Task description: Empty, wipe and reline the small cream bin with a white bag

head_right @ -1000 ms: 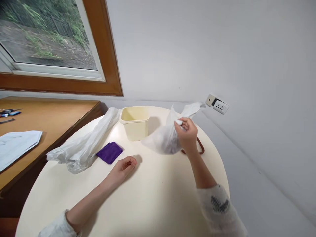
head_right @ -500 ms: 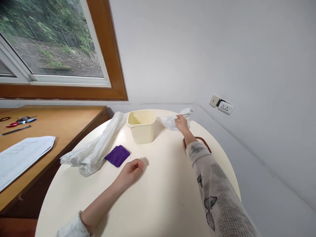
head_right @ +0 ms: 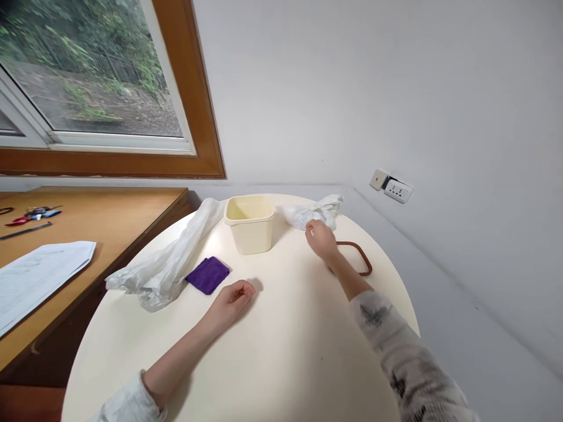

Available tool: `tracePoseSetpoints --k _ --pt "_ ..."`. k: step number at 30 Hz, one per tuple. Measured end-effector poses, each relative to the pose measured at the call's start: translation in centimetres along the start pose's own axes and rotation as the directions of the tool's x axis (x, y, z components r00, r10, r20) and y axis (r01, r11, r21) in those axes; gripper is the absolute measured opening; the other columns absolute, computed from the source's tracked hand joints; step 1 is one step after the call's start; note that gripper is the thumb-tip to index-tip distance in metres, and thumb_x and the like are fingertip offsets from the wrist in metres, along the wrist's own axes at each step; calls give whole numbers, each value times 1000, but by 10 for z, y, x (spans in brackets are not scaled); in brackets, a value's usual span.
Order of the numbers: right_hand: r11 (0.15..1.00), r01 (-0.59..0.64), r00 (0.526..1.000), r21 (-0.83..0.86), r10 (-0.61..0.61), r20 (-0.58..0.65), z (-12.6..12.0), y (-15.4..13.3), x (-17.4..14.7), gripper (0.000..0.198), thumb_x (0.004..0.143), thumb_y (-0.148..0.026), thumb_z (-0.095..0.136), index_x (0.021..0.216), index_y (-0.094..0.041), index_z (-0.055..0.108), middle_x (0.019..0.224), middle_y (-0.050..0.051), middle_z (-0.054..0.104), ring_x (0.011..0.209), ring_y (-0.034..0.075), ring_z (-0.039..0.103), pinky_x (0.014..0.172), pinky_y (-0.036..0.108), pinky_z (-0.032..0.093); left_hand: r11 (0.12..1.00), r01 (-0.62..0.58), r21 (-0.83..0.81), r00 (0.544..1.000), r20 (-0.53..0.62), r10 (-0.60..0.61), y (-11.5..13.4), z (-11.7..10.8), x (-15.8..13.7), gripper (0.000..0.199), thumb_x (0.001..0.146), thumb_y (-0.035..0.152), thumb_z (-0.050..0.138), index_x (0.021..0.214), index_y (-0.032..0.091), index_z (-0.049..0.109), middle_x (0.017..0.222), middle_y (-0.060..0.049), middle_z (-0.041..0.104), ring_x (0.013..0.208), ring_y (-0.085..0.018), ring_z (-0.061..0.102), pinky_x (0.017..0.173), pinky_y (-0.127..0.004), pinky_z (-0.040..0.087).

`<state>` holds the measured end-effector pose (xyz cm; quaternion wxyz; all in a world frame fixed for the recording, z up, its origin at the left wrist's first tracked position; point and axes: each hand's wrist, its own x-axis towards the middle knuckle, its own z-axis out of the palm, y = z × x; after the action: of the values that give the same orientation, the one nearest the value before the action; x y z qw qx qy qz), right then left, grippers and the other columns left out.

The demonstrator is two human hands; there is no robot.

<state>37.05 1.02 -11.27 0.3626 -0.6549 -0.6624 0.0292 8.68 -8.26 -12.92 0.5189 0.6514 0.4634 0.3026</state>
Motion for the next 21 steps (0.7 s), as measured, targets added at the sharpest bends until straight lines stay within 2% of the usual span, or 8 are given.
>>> tracePoseSetpoints --k 5,8,13,21 --pt "989 123 989 81 -129 76 24 -28 -73 6 77 -20 47 75 -22 52 77 2 59 76 18 56 72 31 43 998 0 65 1000 -24 2 1 1 -1 22 83 30 40 76 16 56 73 -3 53 70 -15 46 67 -28 35" --pt "979 141 985 147 -154 81 37 -38 -97 6 77 -18 46 75 -22 49 78 2 59 76 17 57 72 30 44 996 -14 89 999 -34 17 -1 1 -1 22 82 28 40 75 15 57 72 -3 53 69 -15 46 66 -27 36" --pt "954 166 976 250 -195 97 43 -43 -106 6 77 -17 45 76 -22 46 87 4 60 84 17 59 76 30 46 994 -30 106 998 -48 35 -5 2 -1 18 81 25 43 74 16 57 72 -3 53 67 -14 46 64 -26 36" --pt "932 130 971 337 -189 148 47 -38 -106 8 75 -20 48 69 -23 44 92 5 60 89 19 60 79 34 48 999 -51 14 997 -57 52 -9 2 -1 16 79 28 50 73 14 56 75 -4 57 65 -13 47 61 -25 38"
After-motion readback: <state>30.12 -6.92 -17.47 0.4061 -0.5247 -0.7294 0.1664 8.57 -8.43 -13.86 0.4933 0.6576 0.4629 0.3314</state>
